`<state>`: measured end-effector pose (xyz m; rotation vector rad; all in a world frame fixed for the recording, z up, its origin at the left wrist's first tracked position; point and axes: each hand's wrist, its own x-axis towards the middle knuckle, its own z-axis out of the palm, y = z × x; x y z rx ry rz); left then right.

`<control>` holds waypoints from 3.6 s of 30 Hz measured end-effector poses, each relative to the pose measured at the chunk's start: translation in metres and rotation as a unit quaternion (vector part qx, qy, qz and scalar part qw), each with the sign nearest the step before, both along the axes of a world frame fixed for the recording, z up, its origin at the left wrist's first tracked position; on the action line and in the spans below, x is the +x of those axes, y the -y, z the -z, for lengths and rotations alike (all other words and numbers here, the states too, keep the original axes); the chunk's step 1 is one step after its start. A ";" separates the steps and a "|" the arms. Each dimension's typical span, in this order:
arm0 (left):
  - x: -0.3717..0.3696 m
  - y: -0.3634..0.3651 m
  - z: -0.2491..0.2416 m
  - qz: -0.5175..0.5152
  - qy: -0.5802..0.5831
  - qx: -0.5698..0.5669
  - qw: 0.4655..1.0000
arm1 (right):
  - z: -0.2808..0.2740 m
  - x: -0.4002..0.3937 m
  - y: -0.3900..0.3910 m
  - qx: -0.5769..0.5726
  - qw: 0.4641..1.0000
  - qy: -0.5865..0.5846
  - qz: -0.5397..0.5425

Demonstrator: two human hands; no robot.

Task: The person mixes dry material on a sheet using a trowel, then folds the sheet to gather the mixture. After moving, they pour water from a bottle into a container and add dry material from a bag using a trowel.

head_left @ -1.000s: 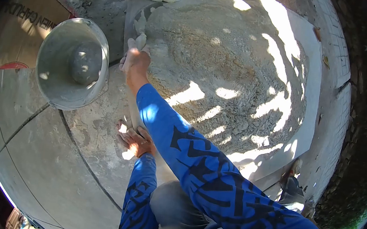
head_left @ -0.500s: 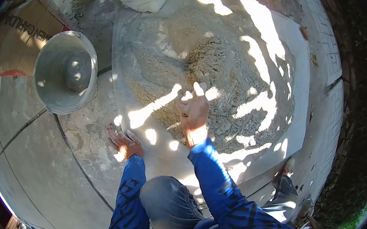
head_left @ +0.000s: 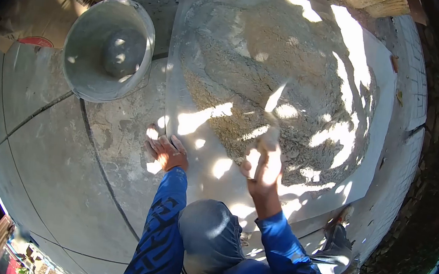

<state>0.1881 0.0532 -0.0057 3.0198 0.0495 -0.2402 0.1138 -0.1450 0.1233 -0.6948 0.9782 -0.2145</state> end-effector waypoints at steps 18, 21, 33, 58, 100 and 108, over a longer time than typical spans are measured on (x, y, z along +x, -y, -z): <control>-0.003 -0.011 0.023 0.033 0.082 0.017 0.996 | 0.031 0.054 -0.053 0.005 0.990 -0.140 -0.010; -0.002 -0.008 0.016 0.030 0.069 0.021 0.997 | 0.023 0.022 -0.037 0.038 0.996 -0.057 0.055; -0.003 -0.006 0.021 -0.048 -0.096 0.041 0.993 | -0.039 -0.081 0.072 0.055 0.990 -0.024 0.127; -0.005 -0.008 0.030 0.004 0.050 0.031 0.998 | 0.049 -0.070 -0.016 -0.279 0.898 -0.254 -0.228; -0.008 -0.006 0.025 -0.052 -0.017 0.019 0.998 | 0.039 0.016 0.017 -0.064 0.989 -0.121 0.047; -0.003 -0.008 0.020 -0.016 -0.006 0.041 0.999 | -0.023 -0.058 0.078 0.045 0.996 -0.059 0.047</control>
